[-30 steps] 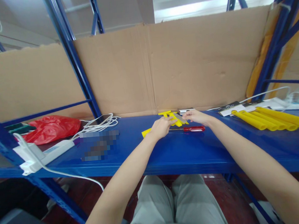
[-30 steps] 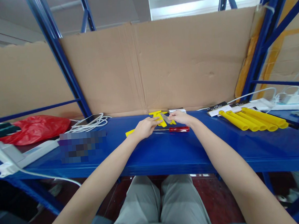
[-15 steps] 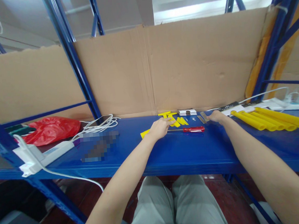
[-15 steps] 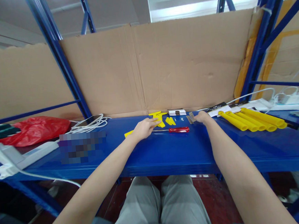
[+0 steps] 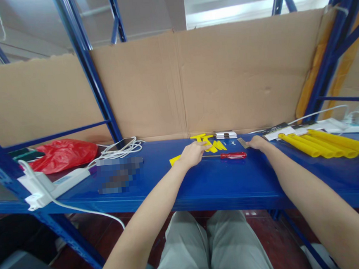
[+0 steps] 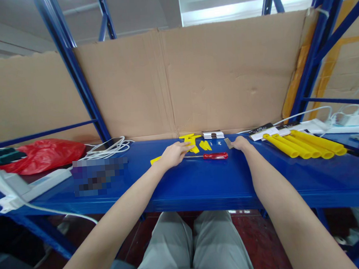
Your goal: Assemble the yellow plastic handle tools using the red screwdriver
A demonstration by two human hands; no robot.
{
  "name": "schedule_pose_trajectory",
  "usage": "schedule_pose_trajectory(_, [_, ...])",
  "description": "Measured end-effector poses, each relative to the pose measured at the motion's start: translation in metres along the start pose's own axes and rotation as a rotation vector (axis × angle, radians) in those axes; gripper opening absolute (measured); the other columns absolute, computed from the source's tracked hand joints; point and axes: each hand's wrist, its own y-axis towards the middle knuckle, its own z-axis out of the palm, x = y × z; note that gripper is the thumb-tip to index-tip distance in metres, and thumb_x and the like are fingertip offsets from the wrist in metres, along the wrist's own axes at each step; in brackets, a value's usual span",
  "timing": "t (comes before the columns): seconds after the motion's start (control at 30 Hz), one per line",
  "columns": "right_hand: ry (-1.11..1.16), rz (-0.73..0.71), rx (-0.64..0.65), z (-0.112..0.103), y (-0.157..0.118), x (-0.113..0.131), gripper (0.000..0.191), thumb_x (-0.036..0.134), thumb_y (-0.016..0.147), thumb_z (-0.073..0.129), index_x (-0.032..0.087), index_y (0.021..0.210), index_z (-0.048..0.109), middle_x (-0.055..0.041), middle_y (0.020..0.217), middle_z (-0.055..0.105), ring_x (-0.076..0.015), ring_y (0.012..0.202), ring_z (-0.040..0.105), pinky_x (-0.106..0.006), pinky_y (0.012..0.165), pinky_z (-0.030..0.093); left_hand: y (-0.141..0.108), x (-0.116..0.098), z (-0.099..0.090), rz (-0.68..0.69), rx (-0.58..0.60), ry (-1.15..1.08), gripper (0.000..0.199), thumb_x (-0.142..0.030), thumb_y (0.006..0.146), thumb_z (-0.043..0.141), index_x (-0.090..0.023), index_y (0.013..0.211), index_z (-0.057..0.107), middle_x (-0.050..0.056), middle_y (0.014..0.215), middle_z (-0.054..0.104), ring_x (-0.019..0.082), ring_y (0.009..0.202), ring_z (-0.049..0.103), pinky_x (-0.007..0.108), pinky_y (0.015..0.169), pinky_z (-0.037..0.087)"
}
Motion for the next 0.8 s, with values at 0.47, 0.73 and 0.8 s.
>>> schedule_pose_trajectory(0.47, [-0.219, 0.076, 0.104, 0.005, 0.006, 0.001, 0.048, 0.042, 0.085, 0.052, 0.005, 0.114, 0.065, -0.0217, 0.11, 0.066, -0.0292, 0.102, 0.063, -0.033, 0.076, 0.05, 0.0, 0.0, 0.0, 0.003, -0.009, -0.014, 0.044, -0.012, 0.089, 0.043, -0.027, 0.127, 0.058, 0.002, 0.132, 0.057, 0.017, 0.115, 0.057, 0.031, 0.097, 0.046])
schedule_pose_trajectory(0.73, [-0.24, 0.091, 0.133, -0.009, -0.016, 0.021, 0.063, 0.053, 0.085, 0.046, 0.005, 0.125, 0.057, -0.0257, 0.126, 0.056, -0.0341, 0.117, 0.054, -0.043, 0.091, 0.045, 0.0, 0.0, -0.001, 0.004, -0.002, -0.012, 0.043, -0.012, 0.089, 0.044, -0.026, 0.126, 0.059, 0.002, 0.132, 0.057, 0.018, 0.114, 0.058, 0.031, 0.096, 0.047])
schedule_pose_trajectory(0.8, [-0.259, 0.1, 0.144, -0.011, -0.02, 0.027, 0.061, 0.048, 0.083, 0.05, 0.007, 0.128, 0.055, -0.025, 0.13, 0.054, -0.0346, 0.12, 0.052, -0.045, 0.094, 0.043, 0.0, 0.0, 0.0, 0.012, -0.006, -0.013, 0.043, -0.011, 0.088, 0.044, -0.026, 0.126, 0.059, 0.003, 0.132, 0.057, 0.018, 0.114, 0.057, 0.031, 0.096, 0.047])
